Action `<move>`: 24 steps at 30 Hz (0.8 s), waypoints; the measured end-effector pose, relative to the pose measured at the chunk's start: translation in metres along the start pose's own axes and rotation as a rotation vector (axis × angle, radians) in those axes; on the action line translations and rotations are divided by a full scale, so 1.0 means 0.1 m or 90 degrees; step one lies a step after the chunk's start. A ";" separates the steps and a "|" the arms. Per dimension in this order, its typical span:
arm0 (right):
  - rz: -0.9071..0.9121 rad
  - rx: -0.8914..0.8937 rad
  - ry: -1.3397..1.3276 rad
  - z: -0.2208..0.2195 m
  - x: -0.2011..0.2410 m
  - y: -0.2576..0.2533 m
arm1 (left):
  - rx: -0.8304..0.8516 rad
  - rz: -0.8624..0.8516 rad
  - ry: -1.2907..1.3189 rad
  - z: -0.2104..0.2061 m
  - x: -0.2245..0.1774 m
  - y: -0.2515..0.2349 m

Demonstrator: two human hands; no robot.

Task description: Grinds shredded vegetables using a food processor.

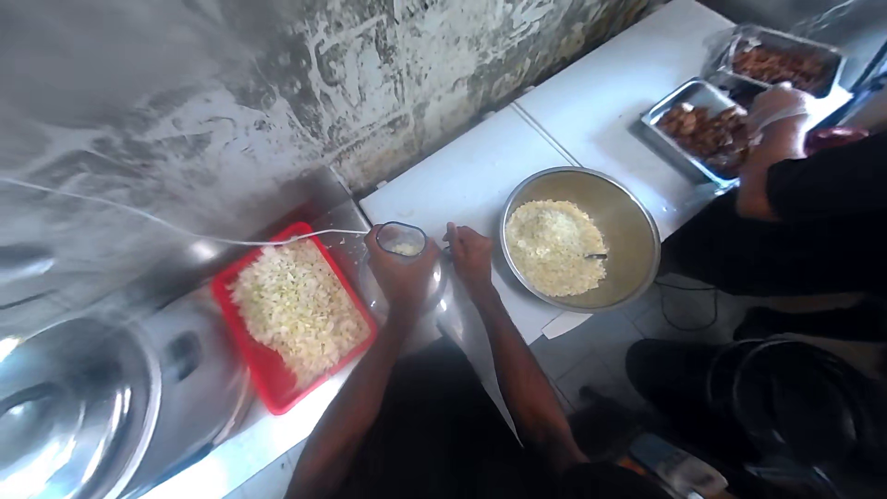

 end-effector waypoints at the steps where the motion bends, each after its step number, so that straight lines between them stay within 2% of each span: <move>1: -0.001 -0.003 0.009 -0.01 -0.01 0.00 | 0.002 -0.007 0.013 0.03 -0.01 -0.01; 4: 0.006 -0.003 0.014 0.00 -0.03 -0.03 | 0.026 -0.077 0.048 0.13 -0.12 -0.10; 6: 0.011 0.000 -0.014 0.02 -0.03 0.05 | 0.107 -0.134 0.066 0.19 -0.20 -0.16; 9: 0.013 0.004 -0.040 0.03 -0.01 0.09 | 0.234 -0.163 0.087 0.19 -0.22 -0.24; 13: 0.015 -0.003 -0.018 0.02 -0.01 0.02 | 0.264 -0.214 0.120 0.14 -0.19 -0.21; 20: 0.026 0.004 -0.019 -0.04 -0.14 -0.05 | 0.195 -0.143 0.043 0.11 -0.13 -0.10; 24: 0.044 0.002 -0.022 -0.02 -0.17 -0.04 | 0.265 -0.096 0.026 0.03 -0.09 -0.13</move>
Point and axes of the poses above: each hand's wrist, its own y-axis away from the middle knuckle, its own z-axis out of the back of the hand, x = y × z, the point moved 5 cm from there along -y, towards the middle knuckle, and after that the axes turned 7 degrees about -y, right-handed, at the moved point
